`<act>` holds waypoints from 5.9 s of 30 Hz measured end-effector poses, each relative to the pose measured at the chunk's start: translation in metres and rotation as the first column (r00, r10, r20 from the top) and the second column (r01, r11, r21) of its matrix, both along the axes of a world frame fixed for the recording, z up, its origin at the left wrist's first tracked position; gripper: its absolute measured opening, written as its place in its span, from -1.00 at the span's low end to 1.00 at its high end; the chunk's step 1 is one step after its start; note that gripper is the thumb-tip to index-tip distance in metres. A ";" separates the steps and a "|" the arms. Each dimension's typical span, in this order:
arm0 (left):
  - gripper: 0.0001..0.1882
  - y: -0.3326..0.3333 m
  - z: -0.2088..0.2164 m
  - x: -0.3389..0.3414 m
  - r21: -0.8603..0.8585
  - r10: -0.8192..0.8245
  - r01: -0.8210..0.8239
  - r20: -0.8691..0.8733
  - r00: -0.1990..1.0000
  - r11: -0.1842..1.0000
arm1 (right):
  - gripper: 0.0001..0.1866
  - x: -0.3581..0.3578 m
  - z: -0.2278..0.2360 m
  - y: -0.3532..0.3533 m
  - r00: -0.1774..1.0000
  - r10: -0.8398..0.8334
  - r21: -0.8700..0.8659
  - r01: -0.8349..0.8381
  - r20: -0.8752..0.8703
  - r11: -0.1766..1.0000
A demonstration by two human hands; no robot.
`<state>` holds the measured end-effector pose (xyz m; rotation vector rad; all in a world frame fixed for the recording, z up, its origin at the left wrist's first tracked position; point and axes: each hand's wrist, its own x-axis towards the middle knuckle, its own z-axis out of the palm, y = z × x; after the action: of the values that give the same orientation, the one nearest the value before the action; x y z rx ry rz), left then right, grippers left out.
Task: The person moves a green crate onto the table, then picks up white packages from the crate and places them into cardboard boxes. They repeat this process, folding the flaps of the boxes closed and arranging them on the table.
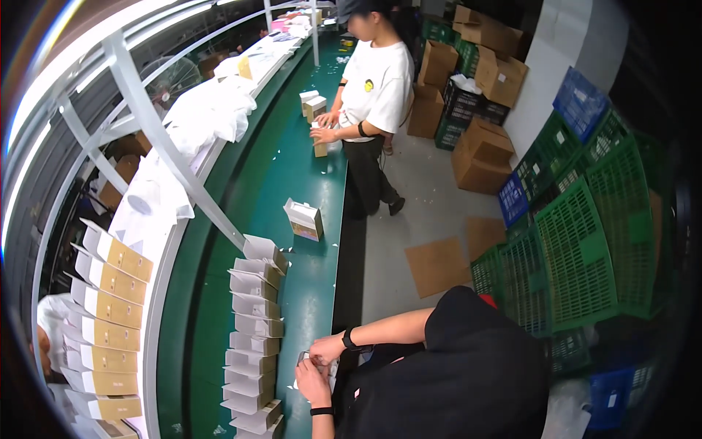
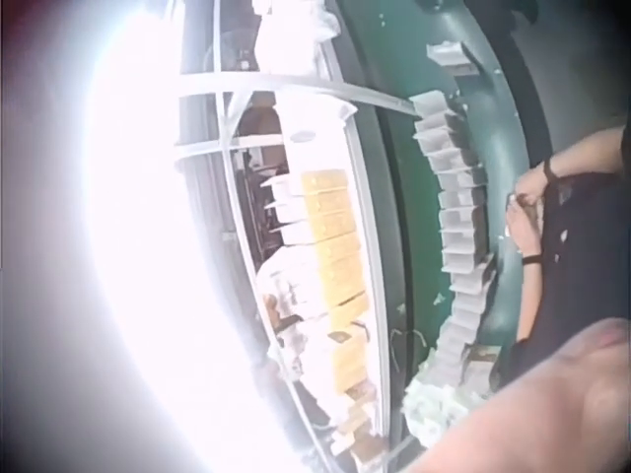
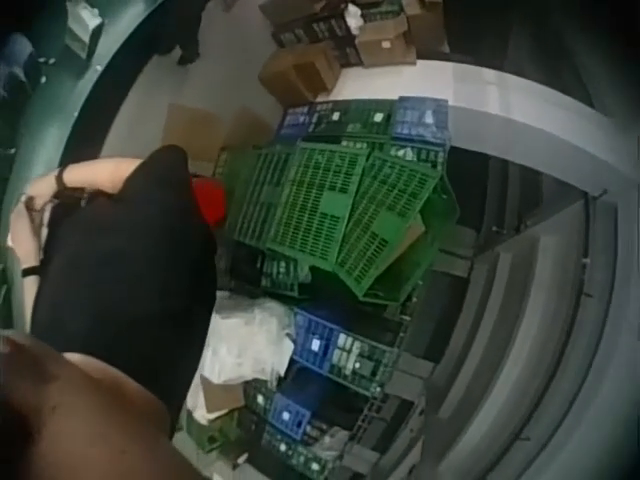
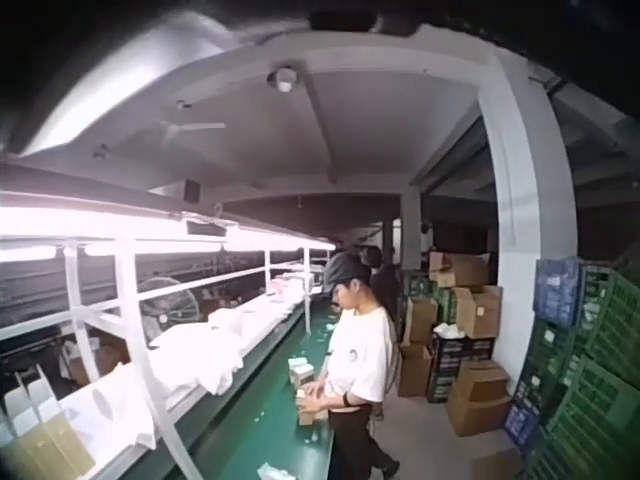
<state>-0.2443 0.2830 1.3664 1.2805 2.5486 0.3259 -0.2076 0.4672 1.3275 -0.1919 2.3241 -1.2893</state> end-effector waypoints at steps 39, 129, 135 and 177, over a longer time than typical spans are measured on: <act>-0.83 0.024 -0.034 -0.020 -0.162 0.306 -0.269 0.285 0.908 0.949 | -0.53 0.005 -0.022 0.037 0.998 -0.064 -0.217 0.064 0.007 0.974; -0.71 -0.095 -0.093 0.679 0.165 0.490 -0.644 0.791 -0.366 -0.747 | 0.26 0.255 -0.428 -0.608 0.050 0.940 0.679 -0.678 -0.339 0.281; -0.73 -0.093 -0.105 0.686 0.122 0.383 -0.586 0.857 -0.346 -0.801 | 0.19 0.264 -0.440 -0.564 -0.059 0.916 0.695 -0.671 -0.397 0.258; -0.40 0.030 -0.054 0.115 0.285 0.801 -0.930 0.488 0.348 0.230 | -0.32 -0.010 0.054 0.052 0.974 -0.164 -0.239 0.125 -0.155 0.963</act>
<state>-0.1290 0.3130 1.3126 -0.3878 2.7227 1.3996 -0.2179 0.5193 1.3810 -0.2193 2.3655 -1.6752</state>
